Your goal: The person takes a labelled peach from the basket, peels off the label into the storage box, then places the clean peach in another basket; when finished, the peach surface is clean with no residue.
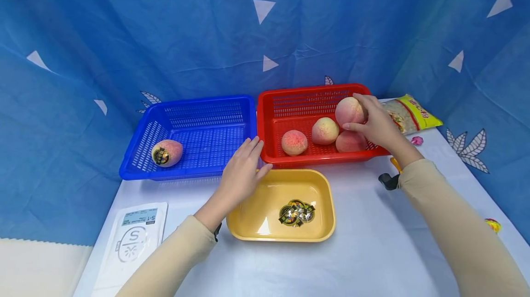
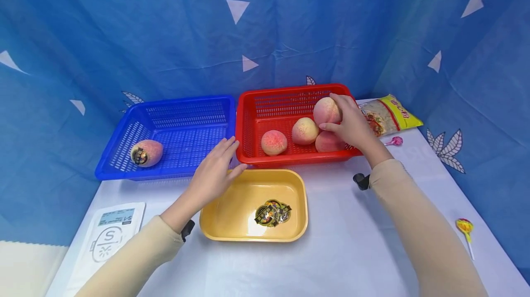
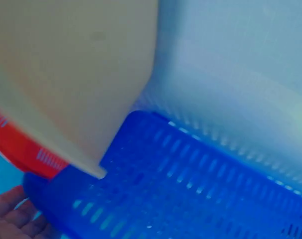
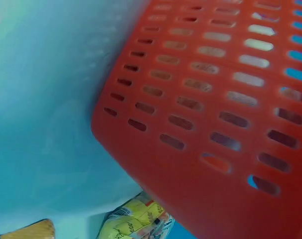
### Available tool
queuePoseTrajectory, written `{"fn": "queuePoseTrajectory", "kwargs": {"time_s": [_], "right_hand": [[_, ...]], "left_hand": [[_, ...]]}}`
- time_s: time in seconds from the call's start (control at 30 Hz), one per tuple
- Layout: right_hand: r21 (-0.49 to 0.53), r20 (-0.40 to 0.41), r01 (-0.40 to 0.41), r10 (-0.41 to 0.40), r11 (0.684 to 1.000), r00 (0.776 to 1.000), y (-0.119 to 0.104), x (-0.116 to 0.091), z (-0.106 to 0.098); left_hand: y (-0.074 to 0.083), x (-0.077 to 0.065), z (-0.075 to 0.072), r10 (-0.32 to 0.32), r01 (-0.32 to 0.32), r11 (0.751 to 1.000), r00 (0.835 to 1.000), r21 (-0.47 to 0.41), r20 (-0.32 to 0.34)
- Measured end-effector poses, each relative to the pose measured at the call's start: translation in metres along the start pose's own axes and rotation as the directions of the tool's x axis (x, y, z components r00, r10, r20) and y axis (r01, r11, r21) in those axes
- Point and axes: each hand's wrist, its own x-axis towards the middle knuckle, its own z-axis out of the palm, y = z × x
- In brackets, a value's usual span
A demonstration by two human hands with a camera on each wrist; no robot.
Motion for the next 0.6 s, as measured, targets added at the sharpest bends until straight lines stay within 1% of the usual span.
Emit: {"fn": "queuePoseTrajectory", "kwargs": {"time_s": [0.2, 0.3, 0.47, 0.6], "right_hand": [[-0.048, 0.038, -0.049, 0.051, 0.998, 0.998, 0.007, 0.021, 0.007], [-0.077, 0.069, -0.056, 0.061, 0.995, 0.996, 0.011, 0.027, 0.010], [-0.148, 0.129, -0.057, 0.077, 0.987, 0.989, 0.015, 0.035, 0.013], [-0.189, 0.177, -0.044, 0.078, 0.981, 0.981, 0.014, 0.041, 0.015]], "left_hand": [[-0.004, 0.008, 0.010, -0.014, 0.015, 0.999, 0.999, -0.039, 0.034], [-0.004, 0.010, 0.014, -0.025, 0.028, 0.998, 0.998, -0.056, 0.052], [-0.005, 0.010, 0.017, -0.041, 0.045, 0.996, 0.998, -0.074, 0.051], [-0.006, 0.009, 0.018, -0.042, 0.046, 0.996, 0.998, -0.083, 0.045]]}}
